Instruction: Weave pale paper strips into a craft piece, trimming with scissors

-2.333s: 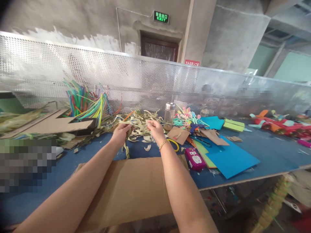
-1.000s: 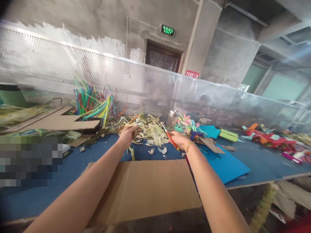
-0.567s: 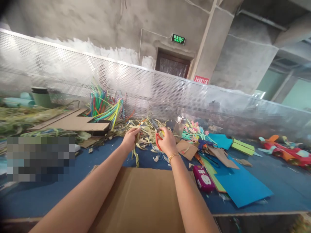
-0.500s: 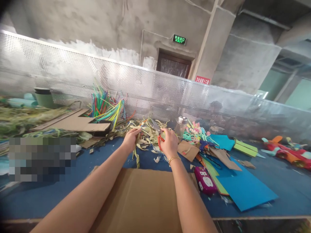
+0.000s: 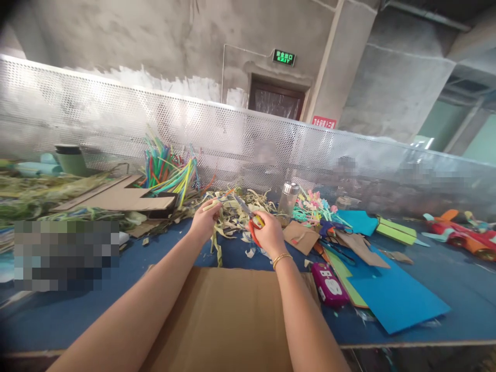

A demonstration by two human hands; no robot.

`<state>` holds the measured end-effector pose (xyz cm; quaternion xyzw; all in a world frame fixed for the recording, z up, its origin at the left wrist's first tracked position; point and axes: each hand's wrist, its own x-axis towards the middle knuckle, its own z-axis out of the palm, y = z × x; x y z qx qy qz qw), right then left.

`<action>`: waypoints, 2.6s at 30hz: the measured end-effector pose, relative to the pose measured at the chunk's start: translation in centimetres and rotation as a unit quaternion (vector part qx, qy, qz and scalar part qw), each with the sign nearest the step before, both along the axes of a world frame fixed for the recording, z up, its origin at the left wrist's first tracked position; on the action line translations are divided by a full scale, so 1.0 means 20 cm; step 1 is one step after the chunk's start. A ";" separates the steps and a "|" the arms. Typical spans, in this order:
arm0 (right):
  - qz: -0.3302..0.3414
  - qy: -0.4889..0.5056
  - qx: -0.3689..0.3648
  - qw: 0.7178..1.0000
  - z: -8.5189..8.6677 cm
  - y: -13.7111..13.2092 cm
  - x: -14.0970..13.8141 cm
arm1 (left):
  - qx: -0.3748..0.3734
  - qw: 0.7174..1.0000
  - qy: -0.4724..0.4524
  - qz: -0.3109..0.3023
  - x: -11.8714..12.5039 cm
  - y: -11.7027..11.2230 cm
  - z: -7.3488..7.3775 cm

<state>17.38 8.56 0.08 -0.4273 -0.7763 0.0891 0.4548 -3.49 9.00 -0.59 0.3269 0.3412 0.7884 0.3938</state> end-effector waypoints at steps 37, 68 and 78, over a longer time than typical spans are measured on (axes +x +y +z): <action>0.022 -0.019 -0.029 0.999 -0.04 -0.03 -0.07 | -0.002 0.998 -0.016 -0.054 0.03 0.01 -0.02; 0.030 -0.023 -0.049 0.998 -0.03 -0.03 -0.05 | -0.022 0.998 -0.027 -0.058 0.01 0.01 -0.02; 0.030 -0.014 -0.035 0.999 -0.02 -0.03 -0.05 | -0.033 0.997 -0.014 -0.063 0.02 0.00 -0.01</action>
